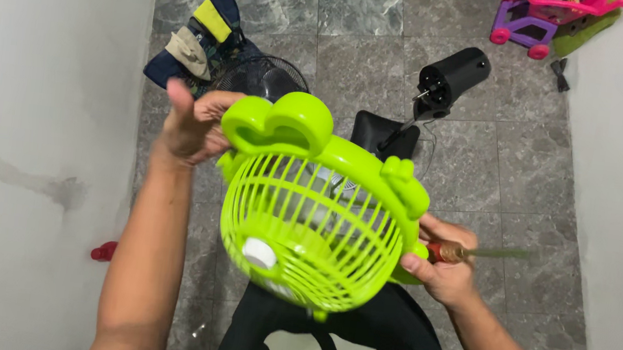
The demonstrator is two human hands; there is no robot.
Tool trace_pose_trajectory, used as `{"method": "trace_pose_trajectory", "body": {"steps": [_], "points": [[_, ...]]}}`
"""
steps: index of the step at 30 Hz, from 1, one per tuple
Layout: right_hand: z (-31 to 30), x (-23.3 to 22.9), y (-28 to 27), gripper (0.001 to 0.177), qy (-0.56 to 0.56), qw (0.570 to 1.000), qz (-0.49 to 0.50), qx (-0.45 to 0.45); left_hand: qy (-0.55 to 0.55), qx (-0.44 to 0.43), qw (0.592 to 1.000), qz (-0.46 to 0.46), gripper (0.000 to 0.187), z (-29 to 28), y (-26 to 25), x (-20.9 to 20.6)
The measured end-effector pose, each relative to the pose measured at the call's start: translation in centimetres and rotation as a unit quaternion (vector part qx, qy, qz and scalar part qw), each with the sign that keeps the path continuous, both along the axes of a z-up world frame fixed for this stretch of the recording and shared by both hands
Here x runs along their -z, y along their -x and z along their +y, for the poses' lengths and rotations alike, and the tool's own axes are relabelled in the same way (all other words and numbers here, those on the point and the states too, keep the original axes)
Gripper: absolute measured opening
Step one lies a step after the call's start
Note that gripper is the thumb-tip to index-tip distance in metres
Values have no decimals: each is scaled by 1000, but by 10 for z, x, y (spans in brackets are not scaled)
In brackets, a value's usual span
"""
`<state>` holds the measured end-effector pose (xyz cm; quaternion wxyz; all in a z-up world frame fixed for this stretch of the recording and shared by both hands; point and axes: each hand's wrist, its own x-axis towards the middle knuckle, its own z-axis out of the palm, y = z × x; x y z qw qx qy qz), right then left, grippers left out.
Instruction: The person disassembles a green frog-shaped fan using a screwdriver, removes the front grille and fan blade, then reassembles the fan by securing the grille with screws.
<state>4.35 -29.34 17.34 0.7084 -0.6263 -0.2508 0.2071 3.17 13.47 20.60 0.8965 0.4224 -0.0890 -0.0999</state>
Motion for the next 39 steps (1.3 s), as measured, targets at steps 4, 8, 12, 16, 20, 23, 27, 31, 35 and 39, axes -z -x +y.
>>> {"method": "trace_pose_trajectory", "body": {"steps": [4, 8, 12, 16, 20, 23, 27, 31, 35, 39], "points": [[13, 32, 1, 75, -80, 979, 184, -41, 211, 30, 973, 87, 96, -80, -7, 28], [19, 48, 14, 73, -38, 964, 253, -71, 188, 95, 977, 23, 86, -131, 18, 27], [21, 42, 17, 59, -14, 962, 255, -93, 175, 67, 982, -26, 50, -140, 28, 14], [15, 11, 15, 41, 152, 975, 162, -29, 241, 38, 969, 32, 46, -142, 40, 12], [7, -40, 1, 35, 264, 963, 49, 17, 242, 26, 968, 54, 45, -134, 48, 12], [-3, -75, 2, 37, 351, 935, -37, 34, 241, 25, 968, 62, 45, -130, 47, 10], [-1, -75, 1, 36, 296, 951, -64, 58, 229, 27, 971, 65, 46, -122, 44, 9], [39, -12, 6, 47, 107, 980, 154, 72, 233, 22, 970, 73, 49, -119, 50, 5], [61, 40, 23, 42, 34, 956, 290, -10, 226, 22, 971, 81, 53, -118, 51, 5], [56, 60, 23, 36, -5, 968, 244, -62, 206, 43, 973, 91, 58, -107, 46, 4]]}}
